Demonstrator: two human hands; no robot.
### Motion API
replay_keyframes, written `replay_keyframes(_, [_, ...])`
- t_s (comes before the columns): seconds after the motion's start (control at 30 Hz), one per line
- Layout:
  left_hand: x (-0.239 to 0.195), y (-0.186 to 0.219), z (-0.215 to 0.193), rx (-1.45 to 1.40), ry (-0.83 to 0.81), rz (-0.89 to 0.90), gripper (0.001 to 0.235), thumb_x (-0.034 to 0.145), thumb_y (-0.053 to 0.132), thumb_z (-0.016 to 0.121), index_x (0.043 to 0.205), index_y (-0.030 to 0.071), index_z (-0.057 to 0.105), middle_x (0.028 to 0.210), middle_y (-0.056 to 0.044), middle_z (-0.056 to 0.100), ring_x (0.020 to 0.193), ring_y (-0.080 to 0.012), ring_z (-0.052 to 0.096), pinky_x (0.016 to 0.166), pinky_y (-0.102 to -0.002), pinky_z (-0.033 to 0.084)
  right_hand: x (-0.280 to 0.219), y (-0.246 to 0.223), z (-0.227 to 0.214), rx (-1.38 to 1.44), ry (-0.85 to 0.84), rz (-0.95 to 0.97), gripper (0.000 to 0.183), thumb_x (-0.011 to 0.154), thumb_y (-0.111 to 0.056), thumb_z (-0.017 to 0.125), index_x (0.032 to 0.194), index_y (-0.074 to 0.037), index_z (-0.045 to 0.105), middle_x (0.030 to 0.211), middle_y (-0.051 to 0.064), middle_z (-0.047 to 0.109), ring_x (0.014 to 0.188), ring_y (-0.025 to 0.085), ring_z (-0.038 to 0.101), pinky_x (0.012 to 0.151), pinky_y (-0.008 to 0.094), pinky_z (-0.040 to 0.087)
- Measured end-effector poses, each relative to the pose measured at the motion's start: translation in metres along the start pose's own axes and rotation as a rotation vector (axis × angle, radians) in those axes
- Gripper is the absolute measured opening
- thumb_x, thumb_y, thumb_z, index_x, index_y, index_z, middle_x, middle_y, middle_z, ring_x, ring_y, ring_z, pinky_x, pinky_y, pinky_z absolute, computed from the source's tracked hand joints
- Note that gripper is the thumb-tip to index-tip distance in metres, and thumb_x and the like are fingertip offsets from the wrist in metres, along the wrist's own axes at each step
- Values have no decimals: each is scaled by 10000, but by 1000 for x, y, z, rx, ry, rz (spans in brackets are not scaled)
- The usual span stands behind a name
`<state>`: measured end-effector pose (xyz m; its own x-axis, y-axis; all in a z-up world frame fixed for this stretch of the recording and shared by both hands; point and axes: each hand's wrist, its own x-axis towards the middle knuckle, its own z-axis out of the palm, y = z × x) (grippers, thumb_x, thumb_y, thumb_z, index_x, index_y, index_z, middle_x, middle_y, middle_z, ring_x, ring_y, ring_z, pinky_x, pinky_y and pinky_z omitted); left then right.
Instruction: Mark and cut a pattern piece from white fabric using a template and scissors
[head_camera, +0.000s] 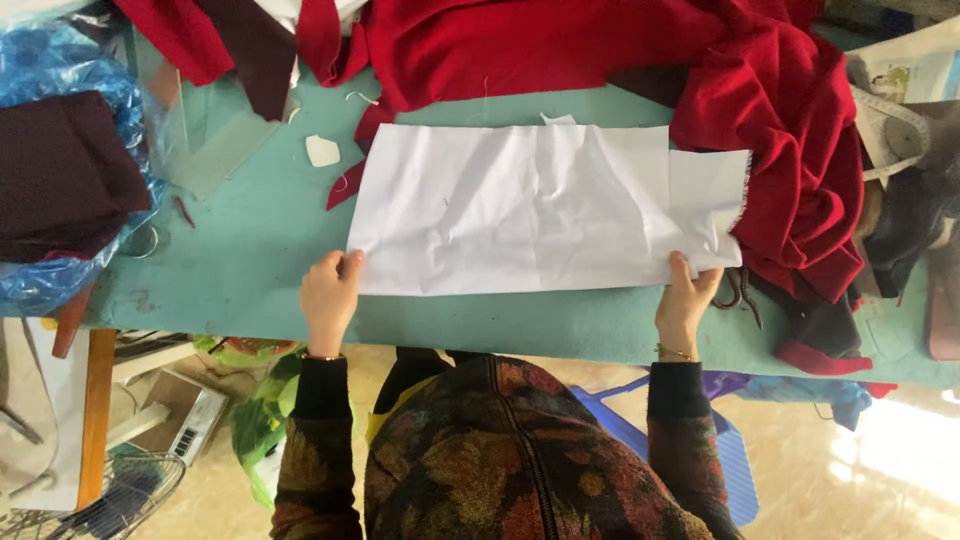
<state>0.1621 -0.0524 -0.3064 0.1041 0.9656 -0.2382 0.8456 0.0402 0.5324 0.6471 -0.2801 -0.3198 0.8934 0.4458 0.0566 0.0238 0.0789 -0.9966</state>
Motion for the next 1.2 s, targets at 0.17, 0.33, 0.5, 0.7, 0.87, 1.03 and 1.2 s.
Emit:
replay_keyframes(0.17, [-39, 37, -42, -367, -24, -86, 509, 1029, 485, 628, 1262, 35, 579, 1111, -231, 673, 943, -401, 710, 803, -507, 579, -14, -41, 15, -418, 177, -304, 813, 1057, 73, 751, 1598, -237, 229, 1547, 165, 360, 1421, 345, 400, 1197, 582, 328])
replay_keyframes(0.33, [-73, 54, -35, -1254, 21, -426, 615, 985, 174, 700, 1440, -12, 329, 1525, -305, 371, 1396, -423, 466, 1117, -536, 459, -12, -47, 101, -764, 52, -507, 588, 877, 93, 829, 1361, -34, 521, 1272, 198, 557, 1226, 376, 472, 1058, 498, 281])
replay_keyframes(0.5, [-77, 22, 13, -1511, -156, -475, 526, 992, 129, 666, 1426, -49, 427, 1425, -210, 529, 1338, -342, 549, 1154, -476, 434, -11, -30, 248, -938, -682, -617, 641, 841, -264, 834, 1414, -140, 572, 1460, 134, 572, 1399, 333, 469, 1119, 472, 287])
replay_keyframes(0.7, [-50, 32, 19, -1636, -478, -595, 344, 1039, 177, 609, 1349, 61, 519, 1281, -90, 640, 1128, -241, 652, 1072, -587, 510, 4, 6, 344, -997, -973, -664, 1043, 619, -501, 944, 1518, -250, 479, 1278, 53, 573, 1199, 283, 518, 940, 468, 430])
replay_keyframes(0.87, [-49, 53, -10, -1435, -501, -557, 412, 1043, 267, 611, 1335, 15, 464, 1239, -149, 638, 1132, -299, 654, 975, -565, 569, 23, 22, 328, -1199, -1171, -315, 779, 702, -519, 900, 1345, -253, 549, 1141, 38, 729, 1168, 305, 666, 1042, 458, 338])
replay_keyframes(1.03, [-32, 59, -31, -905, -500, -385, 488, 1019, 466, 647, 1174, 21, 522, 977, -100, 565, 891, -201, 554, 869, -392, 539, 60, -22, 285, -1289, -1306, -404, 546, 785, -575, 789, 1135, -157, 748, 1058, 58, 717, 1140, 317, 625, 998, 551, 341])
replay_keyframes(1.2, [34, 145, -84, -712, -396, 176, 654, 979, 581, 451, 766, 59, 783, 655, -94, 755, 731, -179, 756, 961, -378, 491, 138, -77, 273, -1589, -440, -1408, 298, 1069, -446, 526, 813, -326, 624, 753, -88, 569, 533, 144, 605, 360, 328, 434])
